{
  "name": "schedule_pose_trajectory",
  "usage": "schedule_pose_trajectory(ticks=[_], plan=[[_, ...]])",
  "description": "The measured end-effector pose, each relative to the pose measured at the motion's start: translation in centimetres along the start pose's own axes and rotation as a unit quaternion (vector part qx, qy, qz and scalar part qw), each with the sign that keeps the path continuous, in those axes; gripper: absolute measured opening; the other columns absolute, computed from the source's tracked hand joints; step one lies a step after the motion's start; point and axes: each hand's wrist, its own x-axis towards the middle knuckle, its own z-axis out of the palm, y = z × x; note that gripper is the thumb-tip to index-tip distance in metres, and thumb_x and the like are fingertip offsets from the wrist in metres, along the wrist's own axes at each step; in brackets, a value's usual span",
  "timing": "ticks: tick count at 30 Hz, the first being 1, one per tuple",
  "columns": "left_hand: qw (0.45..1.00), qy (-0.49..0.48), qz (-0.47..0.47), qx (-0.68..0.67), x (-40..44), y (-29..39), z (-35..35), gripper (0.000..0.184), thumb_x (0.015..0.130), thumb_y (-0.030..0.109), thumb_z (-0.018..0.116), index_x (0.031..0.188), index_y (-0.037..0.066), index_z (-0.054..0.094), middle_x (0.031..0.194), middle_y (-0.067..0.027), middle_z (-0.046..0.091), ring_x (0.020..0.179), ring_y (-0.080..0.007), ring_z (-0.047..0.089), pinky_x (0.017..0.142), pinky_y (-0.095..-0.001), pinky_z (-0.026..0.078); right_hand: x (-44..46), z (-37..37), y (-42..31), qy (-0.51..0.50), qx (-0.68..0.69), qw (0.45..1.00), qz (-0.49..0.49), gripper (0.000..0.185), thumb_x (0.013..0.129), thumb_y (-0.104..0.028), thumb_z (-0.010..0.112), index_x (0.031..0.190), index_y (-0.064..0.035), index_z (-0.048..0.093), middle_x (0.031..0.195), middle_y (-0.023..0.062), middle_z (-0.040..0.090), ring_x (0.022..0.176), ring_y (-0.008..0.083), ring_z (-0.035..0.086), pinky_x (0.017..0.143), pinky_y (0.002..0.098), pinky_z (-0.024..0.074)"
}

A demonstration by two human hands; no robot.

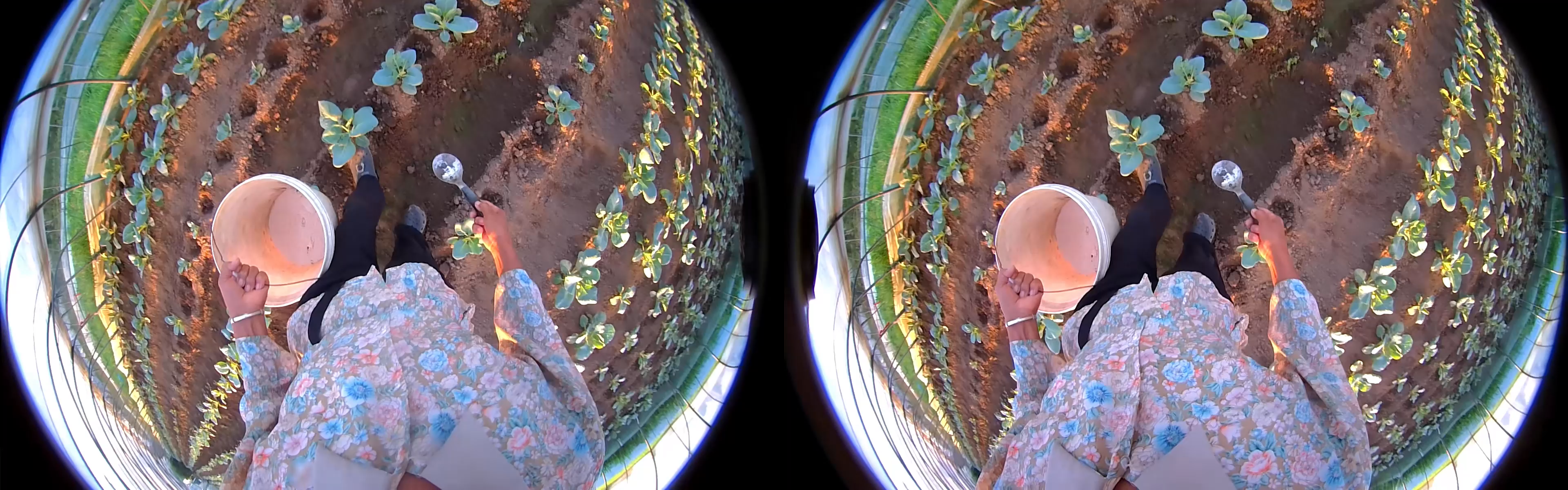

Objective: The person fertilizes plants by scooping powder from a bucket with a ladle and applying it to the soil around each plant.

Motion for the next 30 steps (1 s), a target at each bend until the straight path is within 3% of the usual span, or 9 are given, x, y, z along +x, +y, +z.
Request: schedule_pose_trajectory(ticks=[3, 11, 16, 23, 28, 30], plan=[[1.000, 0.005, -0.021, -0.015, 3.3, 1.6, 1.0, 0.033, 0.077, 0.013, 0.053, 0.050, 0.016, 0.035, 0.040, 0.0052, 0.031, 0.032, -0.0093, 0.029, 0.036, -0.0260, 0.026, 0.6, 2.9, -2.4, 0.027, -0.018, 0.999, 0.018, 0.007, 0.086, -0.010, 0.049, 0.085, -0.0039, 0.050, 0.067, 0.0061, 0.051, 0.044, 0.0056, 0.036, 0.034, 0.0204, 0.0289], [0.999, 0.023, -0.014, -0.036, 10.7, 4.7, 6.4, 0.032, 0.079, 0.013, 0.052, 0.052, 0.017, 0.035, 0.040, 0.0052, 0.029, 0.031, -0.0092, 0.029, 0.035, -0.0261, 0.027, 3.9, 13.1, -11.5, -0.006, -0.036, 0.999, 0.006, 0.019, 0.087, -0.011, 0.048, 0.102, 0.0003, 0.051, 0.070, 0.0053, 0.049, 0.045, 0.0046, 0.034, 0.035, 0.0190, 0.0277], [0.999, -0.035, -0.015, 0.026, 12.6, 4.9, 11.1, 0.028, 0.081, 0.012, 0.051, 0.057, 0.016, 0.036, 0.042, 0.0053, 0.029, 0.033, -0.0080, 0.029, 0.034, -0.0254, 0.028, 0.9, 19.9, -17.4, -0.104, -0.073, 0.992, -0.007, 0.031, 0.088, -0.008, 0.046, 0.117, 0.0018, 0.047, 0.071, 0.0040, 0.049, 0.045, 0.0037, 0.034, 0.037, 0.0189, 0.0290], [0.993, -0.046, -0.039, 0.097, 13.0, 2.4, 18.5, 0.022, 0.079, 0.006, 0.053, 0.067, 0.015, 0.037, 0.046, 0.0070, 0.028, 0.033, -0.0059, 0.027, 0.032, -0.0221, 0.025, -1.0, 25.4, -22.0, -0.251, -0.188, 0.946, 0.083, 0.039, 0.090, -0.010, 0.048, 0.126, 0.0013, 0.042, 0.073, 0.0036, 0.052, 0.045, 0.0033, 0.035, 0.037, 0.0183, 0.0301], [0.987, -0.035, -0.023, 0.157, 10.3, -3.2, 23.5, 0.021, 0.077, 0.002, 0.055, 0.070, 0.015, 0.039, 0.049, 0.0083, 0.028, 0.035, -0.0037, 0.026, 0.032, -0.0202, 0.024, 2.2, 29.9, -19.2, -0.345, -0.244, 0.898, 0.119, 0.033, 0.090, -0.014, 0.050, 0.118, 0.0028, 0.047, 0.073, 0.0020, 0.050, 0.045, 0.0038, 0.036, 0.038, 0.0186, 0.0305], [0.982, -0.051, -0.028, 0.183, 8.7, -5.2, 25.4, 0.023, 0.075, 0.000, 0.056, 0.069, 0.014, 0.039, 0.050, 0.0080, 0.031, 0.036, -0.0030, 0.027, 0.033, -0.0196, 0.023, 6.0, 30.7, -15.7, -0.309, -0.336, 0.889, 0.044, 0.021, 0.089, -0.017, 0.050, 0.098, 0.0014, 0.056, 0.066, 0.0012, 0.048, 0.046, 0.0070, 0.040, 0.039, 0.0232, 0.0349]])
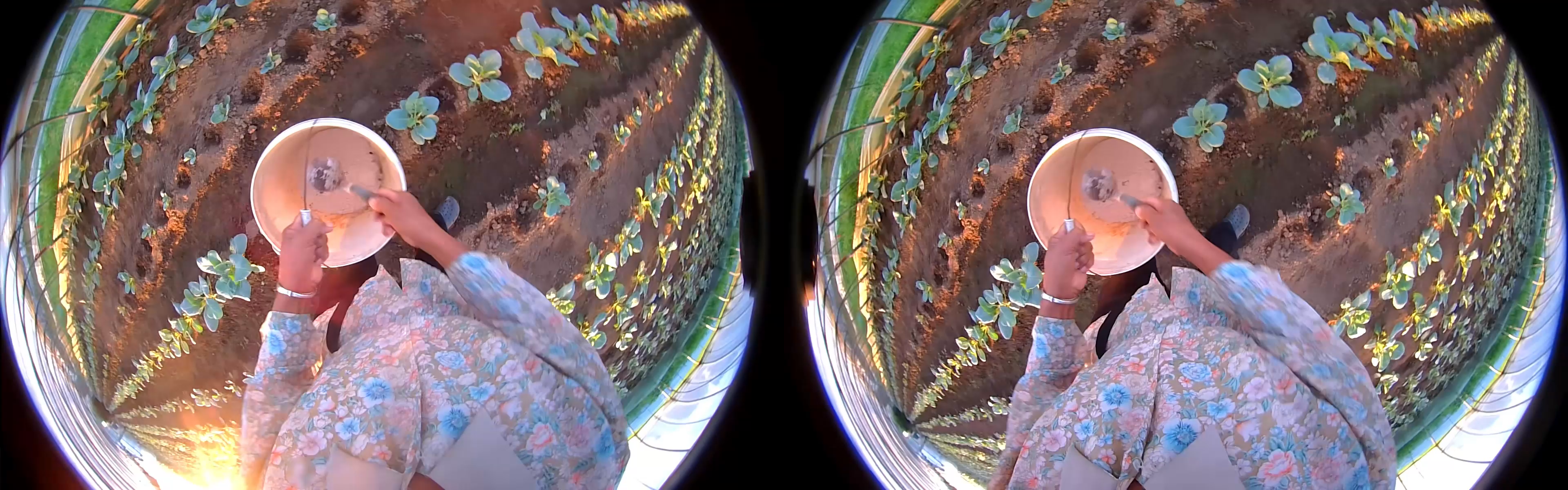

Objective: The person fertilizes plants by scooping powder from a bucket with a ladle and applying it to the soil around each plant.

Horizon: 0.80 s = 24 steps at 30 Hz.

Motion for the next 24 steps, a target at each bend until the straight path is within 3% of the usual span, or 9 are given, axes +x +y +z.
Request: schedule_pose_trajectory(ticks=[2, 4, 7, 10, 13, 16, 19, 20, 24], plan=[[0.998, -0.007, 0.003, 0.055, -1.0, -1.1, 1.9, 0.023, 0.075, 0.000, 0.056, 0.068, 0.014, 0.039, 0.050, 0.0075, 0.032, 0.036, -0.0030, 0.027, 0.033, -0.0194, 0.023, 5.6, -1.0, 3.2, 0.104, -0.107, 0.988, 0.043, 0.022, 0.087, -0.019, 0.051, 0.090, 0.0021, 0.057, 0.067, 0.0076, 0.054, 0.050, 0.0127, 0.052, 0.043, 0.0279, 0.0424], [0.996, -0.024, 0.006, 0.081, -2.2, -1.6, 3.8, 0.019, 0.074, 0.000, 0.056, 0.068, 0.012, 0.042, 0.051, 0.0070, 0.036, 0.038, -0.0028, 0.028, 0.034, -0.0186, 0.022, 9.7, -2.9, 5.3, 0.188, -0.279, 0.941, 0.044, 0.024, 0.081, -0.016, 0.050, 0.090, 0.0054, 0.057, 0.075, 0.0213, 0.063, 0.069, 0.0350, 0.063, 0.065, 0.0426, 0.0496], [0.991, -0.053, 0.008, 0.124, -3.6, -2.4, 6.2, 0.015, 0.074, 0.000, 0.056, 0.071, 0.010, 0.046, 0.053, 0.0068, 0.038, 0.039, -0.0026, 0.029, 0.035, -0.0183, 0.022, 10.6, -5.0, 7.3, 0.351, -0.334, 0.874, -0.039, 0.024, 0.080, -0.014, 0.050, 0.091, 0.0055, 0.058, 0.082, 0.0264, 0.062, 0.080, 0.0406, 0.061, 0.076, 0.0459, 0.0472], [0.978, -0.092, 0.014, 0.184, -4.3, -3.8, 7.9, 0.014, 0.072, 0.002, 0.060, 0.071, 0.009, 0.048, 0.056, 0.0079, 0.040, 0.043, -0.0016, 0.031, 0.038, -0.0187, 0.023, 10.2, -7.7, 9.0, 0.360, -0.320, 0.876, 0.020, 0.028, 0.079, -0.021, 0.056, 0.093, 0.0037, 0.059, 0.086, 0.0265, 0.062, 0.085, 0.0405, 0.060, 0.077, 0.0445, 0.0476], [0.961, -0.142, 0.030, 0.235, -3.8, -5.2, 9.3, 0.016, 0.070, 0.003, 0.063, 0.069, 0.009, 0.047, 0.059, 0.0086, 0.040, 0.049, -0.0017, 0.032, 0.043, -0.0201, 0.025, 9.2, -9.3, 11.9, 0.318, -0.393, 0.862, 0.012, 0.026, 0.079, -0.020, 0.056, 0.091, 0.0028, 0.059, 0.088, 0.0257, 0.062, 0.085, 0.0406, 0.059, 0.076, 0.0444, 0.0476], [0.950, -0.167, 0.018, 0.264, -3.9, -5.8, 10.4, 0.018, 0.070, 0.005, 0.063, 0.066, 0.009, 0.046, 0.061, 0.0086, 0.039, 0.055, -0.0024, 0.033, 0.048, -0.0217, 0.027, 8.9, -10.4, 14.6, 0.301, -0.427, 0.852, -0.028, 0.025, 0.081, -0.021, 0.056, 0.092, 0.0013, 0.059, 0.082, 0.0200, 0.064, 0.075, 0.0339, 0.063, 0.067, 0.0429, 0.0497], [0.945, -0.165, 0.003, 0.284, -3.7, -5.6, 10.8, 0.017, 0.070, 0.007, 0.063, 0.066, 0.008, 0.046, 0.062, 0.0079, 0.040, 0.057, -0.0029, 0.034, 0.050, -0.0224, 0.029, 11.5, -13.6, 19.8, 0.272, -0.345, 0.896, -0.064, 0.024, 0.084, -0.022, 0.055, 0.093, -0.0004, 0.058, 0.072, 0.0123, 0.062, 0.060, 0.0242, 0.061, 0.053, 0.0377, 0.0491], [0.946, -0.161, 0.007, 0.280, -3.6, -5.7, 10.8, 0.016, 0.070, 0.007, 0.063, 0.066, 0.008, 0.047, 0.061, 0.0079, 0.040, 0.056, -0.0028, 0.034, 0.049, -0.0221, 0.028, 12.9, -14.8, 21.8, 0.253, -0.255, 0.932, -0.055, 0.021, 0.086, -0.021, 0.053, 0.094, -0.0014, 0.056, 0.066, 0.0061, 0.058, 0.051, 0.0141, 0.055, 0.043, 0.0303, 0.0444], [0.953, -0.138, 0.006, 0.270, -2.2, -6.0, 10.6, 0.013, 0.071, 0.009, 0.063, 0.068, 0.009, 0.050, 0.058, 0.0076, 0.041, 0.049, -0.0022, 0.034, 0.043, -0.0205, 0.026, 3.3, -10.0, 9.7, 0.198, 0.015, 0.980, 0.023, 0.019, 0.088, -0.017, 0.051, 0.097, -0.0006, 0.057, 0.064, 0.0043, 0.053, 0.049, 0.0098, 0.050, 0.041, 0.0248, 0.0402]])
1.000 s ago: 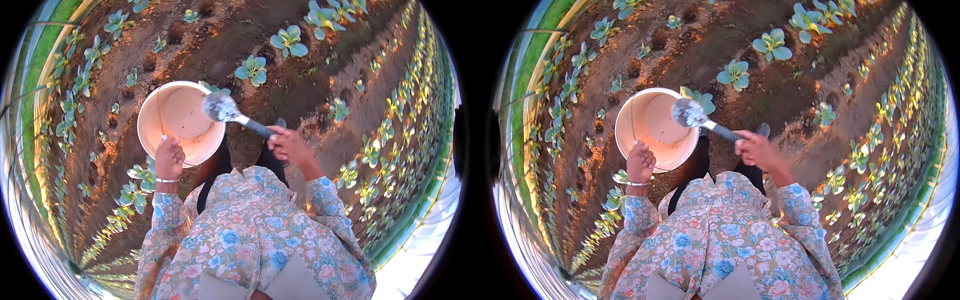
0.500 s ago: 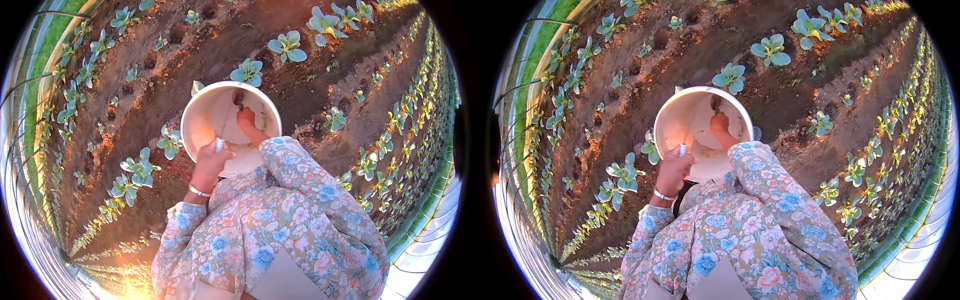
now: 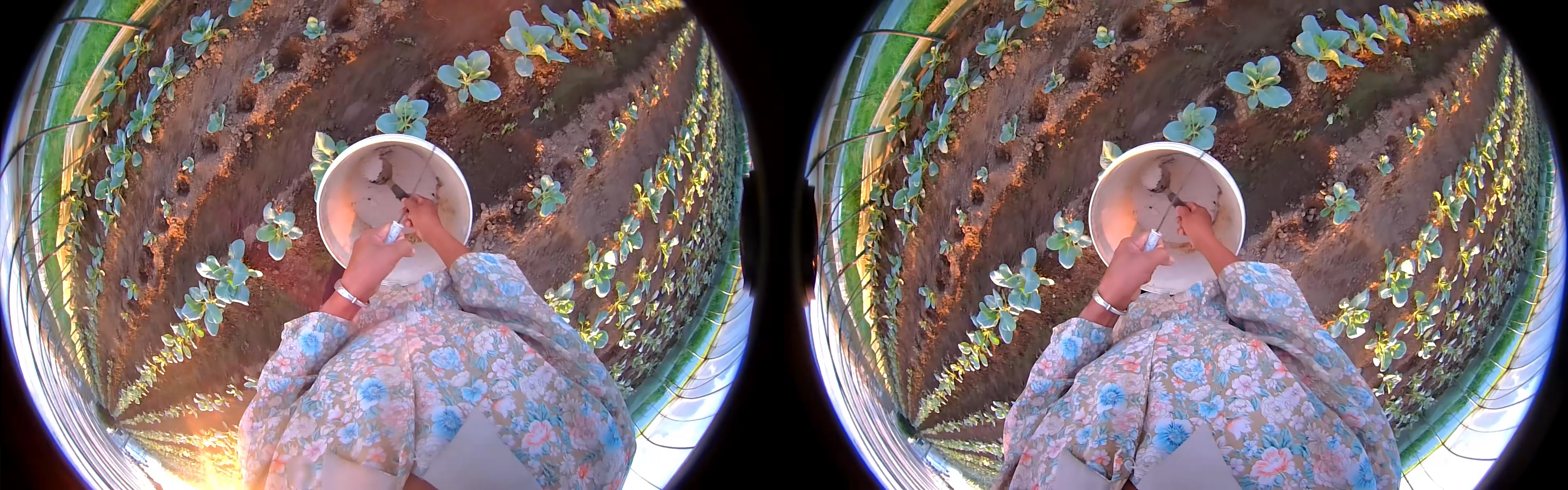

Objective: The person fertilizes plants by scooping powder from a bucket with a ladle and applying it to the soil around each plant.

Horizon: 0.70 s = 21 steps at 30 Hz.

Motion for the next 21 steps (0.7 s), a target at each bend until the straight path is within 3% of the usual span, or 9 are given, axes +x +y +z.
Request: schedule_pose_trajectory(ticks=[2, 7, 10, 13, 21], plan=[[0.999, 0.021, -0.002, -0.039, 0.4, 0.9, -0.3, 0.010, 0.072, 0.010, 0.062, 0.071, 0.008, 0.052, 0.056, 0.0074, 0.042, 0.045, -0.0021, 0.033, 0.039, -0.0198, 0.024, -1.4, -0.1, -0.6, -0.058, 0.102, 0.992, 0.037, 0.019, 0.087, -0.015, 0.051, 0.097, -0.0004, 0.059, 0.063, 0.0024, 0.052, 0.053, 0.0069, 0.050, 0.043, 0.0217, 0.0399], [0.991, 0.071, -0.040, -0.104, 1.9, -0.9, -4.6, 0.008, 0.075, 0.011, 0.060, 0.079, 0.007, 0.056, 0.054, 0.0065, 0.041, 0.040, -0.0019, 0.033, 0.034, -0.0186, 0.023, -7.3, 0.3, -4.0, -0.145, 0.150, 0.977, 0.051, 0.032, 0.089, -0.012, 0.049, 0.118, 0.0021, 0.048, 0.074, 0.0028, 0.050, 0.048, 0.0050, 0.039, 0.042, 0.0202, 0.0358], [0.975, 0.118, -0.048, -0.182, 1.7, -1.6, -7.2, 0.011, 0.077, 0.005, 0.055, 0.074, 0.010, 0.046, 0.051, 0.0078, 0.034, 0.038, -0.0020, 0.029, 0.033, -0.0186, 0.022, -11.0, -0.4, -5.8, -0.183, 0.142, 0.971, 0.064, 0.036, 0.091, -0.011, 0.048, 0.125, 0.0023, 0.043, 0.078, 0.0031, 0.050, 0.048, 0.0038, 0.037, 0.043, 0.0201, 0.0347], [0.951, 0.153, -0.033, -0.265, 2.0, -3.2, -10.1, 0.022, 0.079, 0.001, 0.052, 0.070, 0.014, 0.037, 0.050, 0.0082, 0.028, 0.036, -0.0028, 0.026, 0.033, -0.0198, 0.022, -13.9, -1.5, -7.0, -0.180, 0.133, 0.972, 0.074, 0.036, 0.092, -0.008, 0.045, 0.127, 0.0007, 0.042, 0.077, 0.0035, 0.050, 0.050, 0.0029, 0.036, 0.042, 0.0194, 0.0336], [0.880, 0.242, -0.013, -0.410, 0.3, -7.4, -16.7, 0.023, 0.081, 0.009, 0.053, 0.065, 0.016, 0.038, 0.047, 0.0065, 0.027, 0.033, -0.0058, 0.026, 0.031, -0.0219, 0.023, -13.8, -3.6, -7.6, -0.089, 0.165, 0.980, 0.072, 0.040, 0.091, -0.011, 0.047, 0.129, 0.0012, 0.039, 0.076, 0.0040, 0.050, 0.048, 0.0032, 0.037, 0.042, 0.0202, 0.0338]])
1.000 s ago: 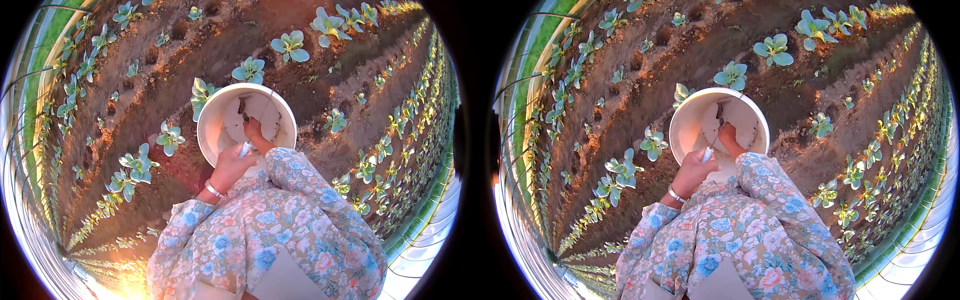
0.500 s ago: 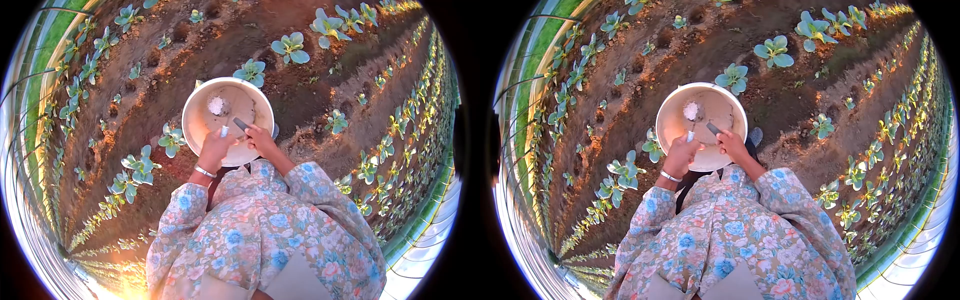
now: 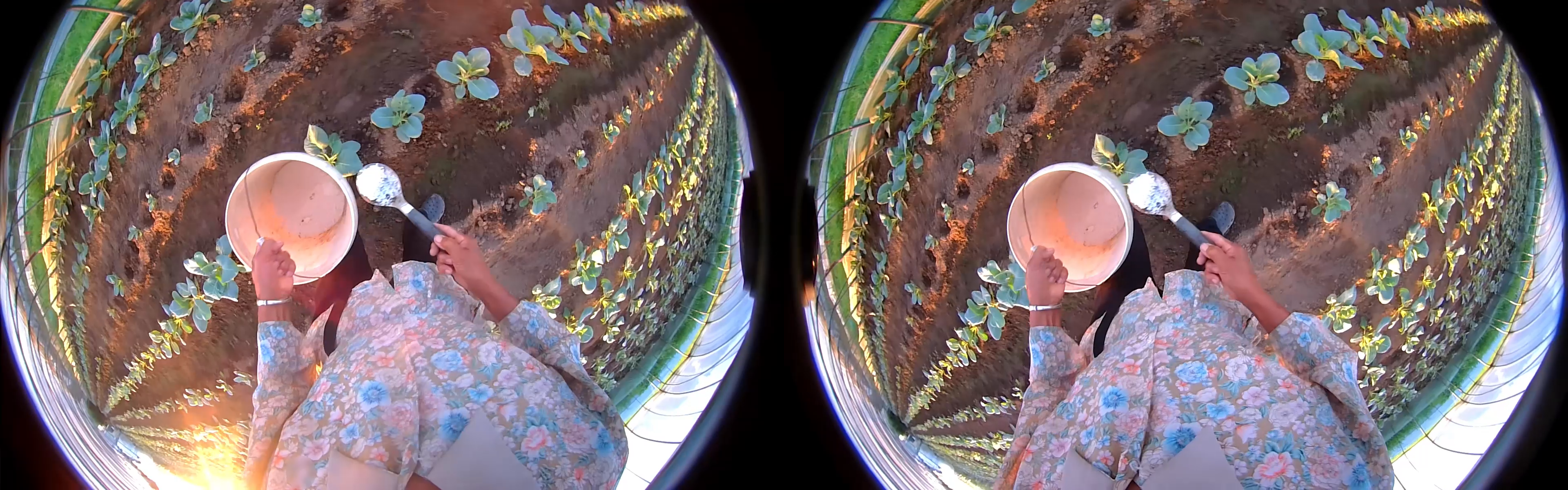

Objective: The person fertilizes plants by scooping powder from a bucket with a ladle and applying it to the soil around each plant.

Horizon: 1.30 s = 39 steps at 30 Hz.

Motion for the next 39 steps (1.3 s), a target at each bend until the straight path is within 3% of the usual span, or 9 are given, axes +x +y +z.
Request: schedule_pose_trajectory(ticks=[5, 7, 10, 13, 16, 20, 28, 36, 39], plan=[[0.998, 0.047, 0.014, -0.039, -0.6, 0.4, -3.7, 0.023, 0.082, 0.010, 0.053, 0.063, 0.015, 0.040, 0.046, 0.0059, 0.028, 0.033, -0.0059, 0.026, 0.032, -0.0218, 0.024, 6.8, -0.4, -0.5, 0.067, -0.040, 0.996, -0.033, 0.038, 0.089, -0.012, 0.050, 0.123, 0.0036, 0.044, 0.072, 0.0048, 0.052, 0.045, 0.0058, 0.038, 0.039, 0.0220, 0.0335], [0.995, 0.077, -0.001, -0.057, -0.9, 0.6, -5.0, 0.022, 0.082, 0.011, 0.052, 0.064, 0.015, 0.040, 0.046, 0.0058, 0.028, 0.033, -0.0066, 0.026, 0.032, -0.0225, 0.024, 12.9, -1.5, -0.1, 0.060, -0.144, 0.987, -0.049, 0.032, 0.087, -0.013, 0.050, 0.114, 0.0035, 0.051, 0.070, 0.0051, 0.053, 0.043, 0.0089, 0.042, 0.037, 0.0245, 0.0358], [0.992, 0.101, -0.007, -0.075, -1.4, 0.9, -6.6, 0.026, 0.081, 0.012, 0.052, 0.059, 0.016, 0.038, 0.044, 0.0055, 0.028, 0.033, -0.0073, 0.025, 0.032, -0.0233, 0.024, 22.0, -4.8, 2.3, 0.218, -0.308, 0.926, -0.001, 0.027, 0.085, -0.015, 0.051, 0.104, 0.0021, 0.058, 0.066, 0.0047, 0.054, 0.042, 0.0124, 0.047, 0.037, 0.0270, 0.0392], [0.994, 0.098, 0.008, -0.051, -3.0, 1.3, -6.2, 0.027, 0.080, 0.012, 0.053, 0.058, 0.015, 0.039, 0.044, 0.0052, 0.030, 0.032, -0.0074, 0.027, 0.033, -0.0241, 0.026, 19.7, -7.2, 2.0, 0.215, -0.240, 0.944, -0.072, 0.025, 0.083, -0.016, 0.051, 0.099, 0.0009, 0.060, 0.063, 0.0038, 0.054, 0.041, 0.0127, 0.048, 0.039, 0.0268, 0.0415], [0.994, 0.090, 0.015, -0.059, -3.4, 0.0, -5.5, 0.029, 0.079, 0.013, 0.054, 0.055, 0.016, 0.038, 0.043, 0.0050, 0.032, 0.032, -0.0080, 0.029, 0.033, -0.0251, 0.027, 16.0, -10.1, 0.9, 0.204, -0.239, 0.948, -0.061, 0.025, 0.083, -0.016, 0.051, 0.100, 0.0011, 0.059, 0.066, 0.0042, 0.054, 0.045, 0.0112, 0.049, 0.038, 0.0256, 0.0397], [0.994, 0.071, 0.030, -0.079, -4.8, -2.4, -3.4, 0.034, 0.078, 0.014, 0.053, 0.049, 0.017, 0.035, 0.040, 0.0053, 0.031, 0.031, -0.0090, 0.029, 0.033, -0.0256, 0.027, 12.2, -16.2, 1.6, 0.180, -0.074, 0.980, -0.043, 0.028, 0.085, -0.017, 0.052, 0.105, 0.0014, 0.057, 0.067, 0.0046, 0.053, 0.044, 0.0100, 0.046, 0.037, 0.0244, 0.0368], [0.988, 0.050, 0.072, -0.124, -9.5, -6.5, 4.2, 0.034, 0.077, 0.012, 0.053, 0.050, 0.017, 0.032, 0.039, 0.0059, 0.029, 0.030, -0.0089, 0.025, 0.033, -0.0254, 0.023, 7.5, -26.3, 1.4, 0.225, -0.090, 0.966, -0.090, 0.026, 0.083, -0.015, 0.052, 0.102, 0.0009, 0.057, 0.066, 0.0051, 0.055, 0.043, 0.0111, 0.046, 0.037, 0.0265, 0.0385], [0.996, -0.027, 0.017, -0.080, -9.1, -7.8, 10.0, 0.034, 0.077, 0.014, 0.053, 0.050, 0.017, 0.033, 0.040, 0.0059, 0.028, 0.031, -0.0092, 0.025, 0.035, -0.0262, 0.024, 7.4, -27.3, -2.7, 0.211, -0.118, 0.962, -0.128, 0.026, 0.082, -0.016, 0.053, 0.100, 0.0018, 0.059, 0.066, 0.0042, 0.056, 0.046, 0.0093, 0.049, 0.037, 0.0248, 0.0386], [0.997, -0.043, 0.029, -0.059, -9.5, -7.6, 12.3, 0.033, 0.078, 0.014, 0.052, 0.051, 0.017, 0.033, 0.041, 0.0052, 0.028, 0.032, -0.0092, 0.025, 0.036, -0.0264, 0.024, 7.8, -27.6, -3.1, 0.195, -0.057, 0.970, -0.136, 0.026, 0.083, -0.015, 0.052, 0.102, 0.0013, 0.058, 0.065, 0.0040, 0.054, 0.045, 0.0089, 0.046, 0.037, 0.0239, 0.0368]])
